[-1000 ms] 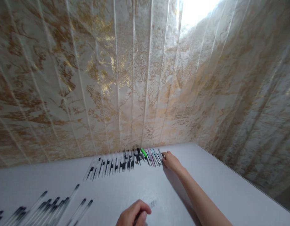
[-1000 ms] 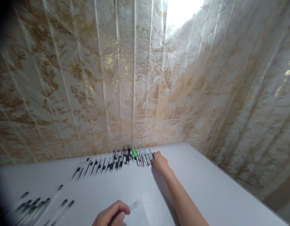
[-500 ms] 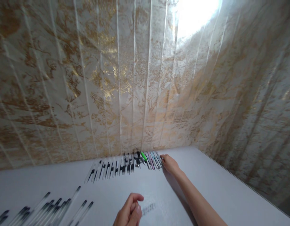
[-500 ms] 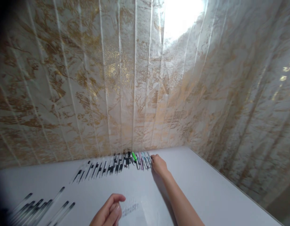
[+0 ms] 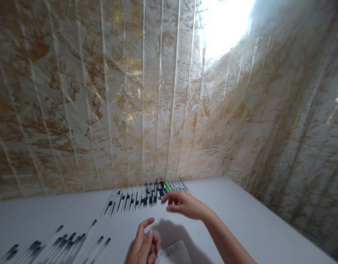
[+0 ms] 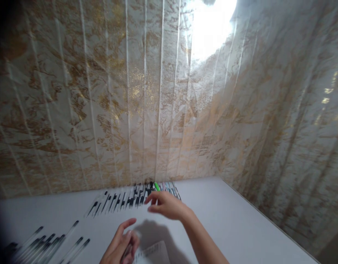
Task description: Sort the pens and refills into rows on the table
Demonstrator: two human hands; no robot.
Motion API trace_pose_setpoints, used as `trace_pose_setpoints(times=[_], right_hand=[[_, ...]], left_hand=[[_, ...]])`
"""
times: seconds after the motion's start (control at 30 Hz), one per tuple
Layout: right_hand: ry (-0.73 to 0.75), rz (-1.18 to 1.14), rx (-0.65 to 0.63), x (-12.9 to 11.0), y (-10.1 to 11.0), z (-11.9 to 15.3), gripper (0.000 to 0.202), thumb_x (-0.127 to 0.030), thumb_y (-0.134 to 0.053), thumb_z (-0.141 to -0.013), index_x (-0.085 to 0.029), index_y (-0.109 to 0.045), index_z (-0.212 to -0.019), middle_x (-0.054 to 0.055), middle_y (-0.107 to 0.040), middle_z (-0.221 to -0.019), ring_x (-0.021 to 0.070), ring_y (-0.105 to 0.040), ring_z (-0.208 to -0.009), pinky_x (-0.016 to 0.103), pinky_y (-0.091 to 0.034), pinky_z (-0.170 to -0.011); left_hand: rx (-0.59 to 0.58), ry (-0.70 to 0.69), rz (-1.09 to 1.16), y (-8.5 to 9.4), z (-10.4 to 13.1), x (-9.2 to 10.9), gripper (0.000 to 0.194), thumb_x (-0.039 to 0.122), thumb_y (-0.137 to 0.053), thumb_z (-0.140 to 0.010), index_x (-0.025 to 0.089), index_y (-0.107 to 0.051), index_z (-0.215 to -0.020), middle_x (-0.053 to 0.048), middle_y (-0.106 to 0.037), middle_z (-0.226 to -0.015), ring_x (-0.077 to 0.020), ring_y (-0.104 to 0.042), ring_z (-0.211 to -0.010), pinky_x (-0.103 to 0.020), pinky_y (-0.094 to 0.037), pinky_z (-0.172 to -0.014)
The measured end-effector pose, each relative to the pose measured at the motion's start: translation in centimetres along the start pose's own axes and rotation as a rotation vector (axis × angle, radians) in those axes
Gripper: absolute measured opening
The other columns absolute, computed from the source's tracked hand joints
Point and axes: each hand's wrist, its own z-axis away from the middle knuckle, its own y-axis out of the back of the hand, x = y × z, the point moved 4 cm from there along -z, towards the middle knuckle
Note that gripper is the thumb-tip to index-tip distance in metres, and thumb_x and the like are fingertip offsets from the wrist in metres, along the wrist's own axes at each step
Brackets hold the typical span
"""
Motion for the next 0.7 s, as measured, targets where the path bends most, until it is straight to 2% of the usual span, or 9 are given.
trace_pose_setpoints(times=[0.03,0.07,0.13,0.2,0.27,0.33,0.47,0.6,0.7], right_hand=[[0.042,-0.028,-0.116,-1.7,-1.4,0.2,0.030,-0.032,-0.066,-0.080,-0.021,-0.068,-0.107,-0.002,-0.066,-0.080,0.0102,-0.052,-0.064,0.018,-0.039,-0.057],[0.066,-0.014,-0.170,-3.1,-2.6,0.4,0.030,-0.033,-0.071,-0.075,-0.022,-0.070,-0.103,-0.002,-0.066,-0.080,0.0094,-0.051,-0.062,0.017,-0.038,-0.056],[0.048,0.034,-0.159,-4.9,-4.7,0.5,0.025,-0.025,-0.073,-0.071,-0.021,-0.070,-0.096,-0.002,-0.067,-0.078,0.0097,-0.053,-0.063,0.017,-0.037,-0.056],[0.006,0.062,-0.098,-5.5,-6.0,0.3,0.021,-0.016,-0.067,-0.073,-0.020,-0.069,-0.093,-0.001,-0.069,-0.077,0.0110,-0.058,-0.065,0.017,-0.037,-0.056],[-0.020,0.085,-0.071,-5.7,-6.4,0.2,0.017,-0.012,-0.063,-0.075,-0.018,-0.069,-0.090,0.001,-0.071,-0.078,0.0128,-0.062,-0.068,0.018,-0.038,-0.058],[-0.028,0.131,-0.040,-6.1,-6.0,0.3,0.011,-0.014,-0.062,-0.078,-0.016,-0.069,-0.087,0.005,-0.073,-0.082,0.0154,-0.064,-0.073,0.019,-0.040,-0.061],[0.028,0.151,-0.026,-7.2,-4.9,1.1,0.016,-0.015,-0.056,-0.083,-0.015,-0.068,-0.093,0.009,-0.074,-0.089,0.0169,-0.066,-0.078,0.019,-0.040,-0.061],[0.061,0.175,-0.112,-7.6,-6.3,1.5,0.028,-0.013,-0.053,-0.079,-0.016,-0.067,-0.103,0.008,-0.075,-0.092,0.0177,-0.067,-0.075,0.020,-0.038,-0.058],[0.084,0.182,-0.126,-7.9,-7.4,1.4,0.030,-0.012,-0.055,-0.075,-0.015,-0.067,-0.102,0.010,-0.074,-0.098,0.0176,-0.066,-0.075,0.020,-0.039,-0.058]], left_hand=[[0.023,0.009,0.006,0.2,-0.1,0.0,0.080,0.081,-0.052,-0.067,0.026,-0.038,-0.123,0.007,-0.051,-0.060,-0.0054,-0.029,-0.040,-0.016,-0.014,-0.039],[0.044,0.016,0.011,0.4,-0.1,-0.1,0.083,0.083,-0.051,-0.066,0.026,-0.037,-0.124,0.008,-0.049,-0.057,-0.0058,-0.031,-0.039,-0.016,-0.016,-0.040],[0.078,0.026,0.026,0.7,-0.2,-0.1,0.085,0.084,-0.051,-0.065,0.025,-0.037,-0.125,0.010,-0.043,-0.051,-0.0070,-0.034,-0.038,-0.016,-0.017,-0.041],[0.088,0.035,0.059,0.7,-0.1,0.0,0.085,0.083,-0.053,-0.064,0.025,-0.040,-0.124,0.010,-0.042,-0.050,-0.0071,-0.033,-0.039,-0.016,-0.016,-0.041],[0.084,0.046,0.082,0.7,0.0,0.2,0.084,0.084,-0.053,-0.064,0.024,-0.043,-0.122,0.009,-0.045,-0.052,-0.0068,-0.031,-0.039,-0.016,-0.014,-0.040],[0.096,0.048,0.058,0.8,0.2,0.5,0.081,0.085,-0.047,-0.067,0.024,-0.046,-0.121,0.008,-0.048,-0.055,-0.0073,-0.033,-0.039,-0.017,-0.017,-0.039],[0.185,0.013,-0.091,1.7,0.8,1.0,0.075,0.081,-0.042,-0.074,0.024,-0.051,-0.122,0.002,-0.058,-0.063,-0.0128,-0.049,-0.044,-0.020,-0.030,-0.038],[0.257,-0.053,-0.094,2.5,1.4,1.5,0.072,0.076,-0.046,-0.077,0.025,-0.050,-0.126,-0.002,-0.066,-0.077,-0.0172,-0.060,-0.056,-0.022,-0.041,-0.042],[0.259,-0.053,-0.072,2.2,1.6,1.8,0.073,0.076,-0.045,-0.078,0.025,-0.045,-0.130,-0.001,-0.064,-0.073,-0.0144,-0.056,-0.048,-0.021,-0.039,-0.039]])
